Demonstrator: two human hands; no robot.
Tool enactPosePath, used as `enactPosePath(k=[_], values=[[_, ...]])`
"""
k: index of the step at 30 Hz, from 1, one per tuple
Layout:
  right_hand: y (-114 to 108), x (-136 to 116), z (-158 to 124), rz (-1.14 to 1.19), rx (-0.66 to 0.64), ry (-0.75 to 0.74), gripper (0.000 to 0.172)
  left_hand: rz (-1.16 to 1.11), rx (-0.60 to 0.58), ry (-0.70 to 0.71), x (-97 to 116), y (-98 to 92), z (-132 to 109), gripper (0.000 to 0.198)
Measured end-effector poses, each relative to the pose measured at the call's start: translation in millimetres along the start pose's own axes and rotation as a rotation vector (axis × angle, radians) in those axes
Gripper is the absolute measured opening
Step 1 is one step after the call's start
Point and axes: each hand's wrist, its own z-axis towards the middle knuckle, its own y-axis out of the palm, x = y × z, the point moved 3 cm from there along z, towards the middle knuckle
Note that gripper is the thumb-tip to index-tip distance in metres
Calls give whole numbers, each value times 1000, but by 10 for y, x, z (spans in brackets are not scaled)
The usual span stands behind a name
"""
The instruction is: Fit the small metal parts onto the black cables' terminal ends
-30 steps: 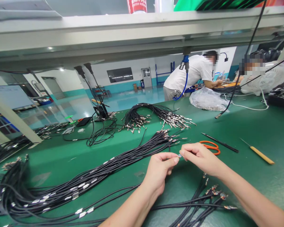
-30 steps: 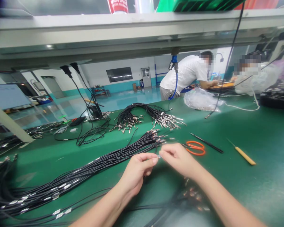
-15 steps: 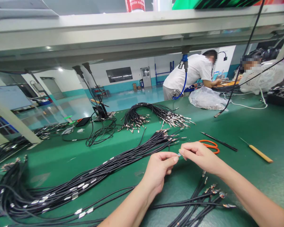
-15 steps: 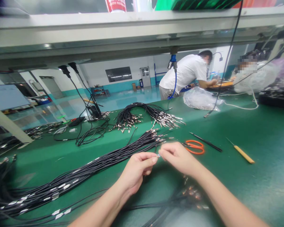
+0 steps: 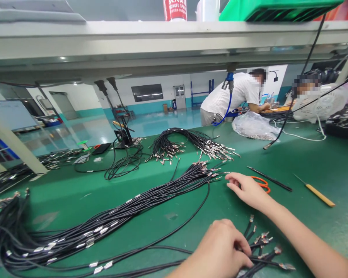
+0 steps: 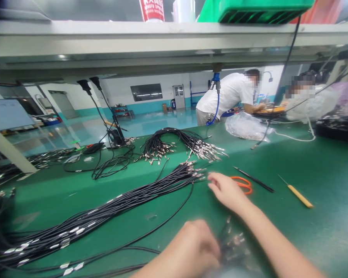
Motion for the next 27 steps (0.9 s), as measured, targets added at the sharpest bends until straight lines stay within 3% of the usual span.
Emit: enactPosePath(k=[4, 7, 10, 13, 16, 21, 27], values=[[163, -43, -35, -39, -68, -185, 35, 100, 22, 122, 17, -93, 2, 7], [215, -102, -48, -22, -130, -214, 32, 337, 239, 116, -73, -325, 84, 14], [201, -112, -27, 0, -105, -145, 26, 557, 424, -9, -242, -528, 172, 23], [184, -78, -4, 50, -78, -56, 21, 579, 371, -110, -371, -580, 230, 14], [174, -42, 11, 146, -67, 14, 23, 527, 311, -105, -363, -561, 234, 16], [114, -41, 32, 188, -97, 51, 21, 227, 244, -69, -298, -599, 225, 14], [-23, -123, 39, 208, -88, 56, 32, 35, 200, -84, -310, -666, 249, 9]])
